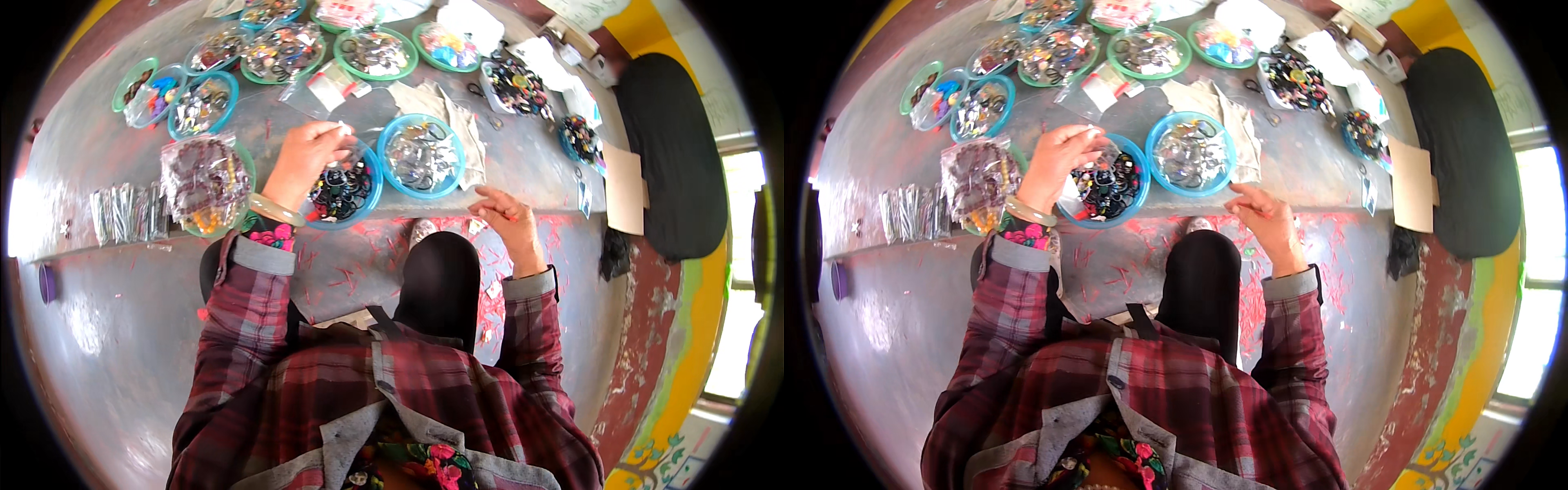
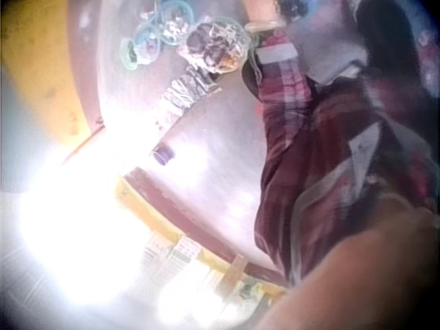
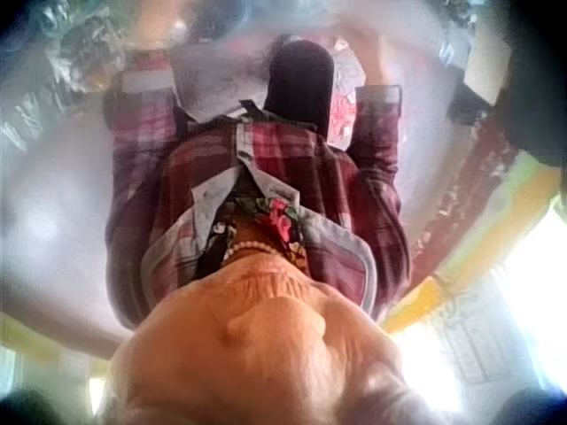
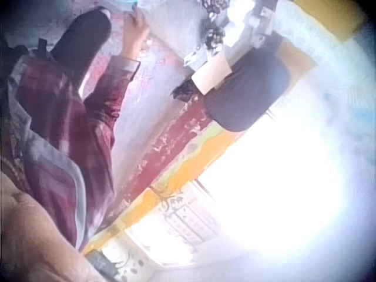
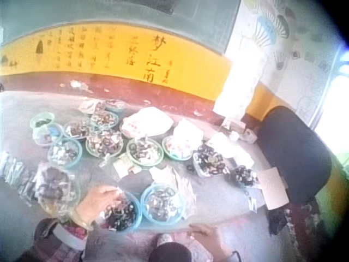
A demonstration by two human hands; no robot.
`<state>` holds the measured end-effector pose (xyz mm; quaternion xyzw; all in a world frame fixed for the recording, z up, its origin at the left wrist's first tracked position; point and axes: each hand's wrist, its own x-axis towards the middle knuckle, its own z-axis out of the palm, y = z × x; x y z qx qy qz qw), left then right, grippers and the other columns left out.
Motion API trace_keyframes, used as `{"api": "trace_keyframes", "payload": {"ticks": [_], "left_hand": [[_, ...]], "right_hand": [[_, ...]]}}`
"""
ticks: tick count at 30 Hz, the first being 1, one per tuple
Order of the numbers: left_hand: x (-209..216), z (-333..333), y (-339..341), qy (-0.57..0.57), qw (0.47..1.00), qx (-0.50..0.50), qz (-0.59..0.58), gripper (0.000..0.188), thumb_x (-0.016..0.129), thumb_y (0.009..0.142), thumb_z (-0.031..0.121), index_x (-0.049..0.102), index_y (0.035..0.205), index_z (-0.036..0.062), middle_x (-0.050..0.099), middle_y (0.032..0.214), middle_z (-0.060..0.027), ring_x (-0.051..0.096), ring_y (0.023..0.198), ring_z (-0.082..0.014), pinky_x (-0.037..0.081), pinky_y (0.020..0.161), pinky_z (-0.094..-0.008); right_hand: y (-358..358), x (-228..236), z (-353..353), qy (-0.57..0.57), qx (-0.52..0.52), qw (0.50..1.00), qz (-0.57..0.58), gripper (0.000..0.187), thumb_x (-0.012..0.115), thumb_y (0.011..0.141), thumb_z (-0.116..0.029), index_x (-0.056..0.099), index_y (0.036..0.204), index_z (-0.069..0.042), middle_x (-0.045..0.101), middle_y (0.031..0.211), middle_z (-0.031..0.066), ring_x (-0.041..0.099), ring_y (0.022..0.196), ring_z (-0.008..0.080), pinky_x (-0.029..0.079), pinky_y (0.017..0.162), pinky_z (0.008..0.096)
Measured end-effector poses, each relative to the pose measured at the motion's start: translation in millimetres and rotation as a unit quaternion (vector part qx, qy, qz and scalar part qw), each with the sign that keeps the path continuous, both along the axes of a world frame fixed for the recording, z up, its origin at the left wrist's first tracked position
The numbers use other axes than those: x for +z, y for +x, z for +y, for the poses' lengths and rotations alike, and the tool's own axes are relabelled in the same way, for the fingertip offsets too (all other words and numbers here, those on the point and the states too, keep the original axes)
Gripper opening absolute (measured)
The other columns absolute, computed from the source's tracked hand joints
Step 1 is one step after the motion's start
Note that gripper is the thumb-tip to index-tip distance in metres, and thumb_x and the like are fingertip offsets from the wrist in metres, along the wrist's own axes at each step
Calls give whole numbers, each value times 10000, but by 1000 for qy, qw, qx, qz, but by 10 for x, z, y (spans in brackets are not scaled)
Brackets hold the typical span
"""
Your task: The person sits at a table and repeatedly picks up small hair accessories from a blue bowl. They place each item into a small clear plastic bag, seal the bag, and set it aside. The process is repeated continuously throughout the clip.
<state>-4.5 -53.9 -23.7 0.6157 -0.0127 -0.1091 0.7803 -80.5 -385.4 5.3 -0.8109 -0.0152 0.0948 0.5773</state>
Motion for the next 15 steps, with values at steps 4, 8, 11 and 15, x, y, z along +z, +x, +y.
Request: {"api": "trace_keyframes", "payload": {"ticks": [4,8,11,15], "left_hand": [[79,27,-15,-9,1000,16,13,262,525,891,174,588,1029,-40,622,962,-128,609,857,-164,489,766,-266],[71,94,-12,-11,999,31,2,264,523,893,175,588,1030,-40,624,954,-125,609,855,-159,489,756,-252],[64,134,-13,-9,1000,26,0,266,523,892,177,588,1030,-41,624,954,-123,609,851,-158,492,749,-249],[192,56,-42,-7,1000,21,10,265,524,891,175,587,1026,-45,625,951,-124,610,848,-160,496,752,-256]], "right_hand": [[163,264,426,224,96,970,8,558,566,832,-378,481,1212,21,612,1026,174,578,970,229,437,823,324],[169,168,294,310,102,945,20,731,487,823,-556,437,1241,42,565,1104,217,546,1036,296,421,853,352],[41,-588,-466,334,124,933,50,635,479,843,-492,432,1257,-13,563,1137,154,536,1044,304,416,871,369],[-729,-1742,-1931,-470,135,804,339,462,514,844,-388,529,1155,-47,607,1049,102,576,956,232,447,811,345]]}}
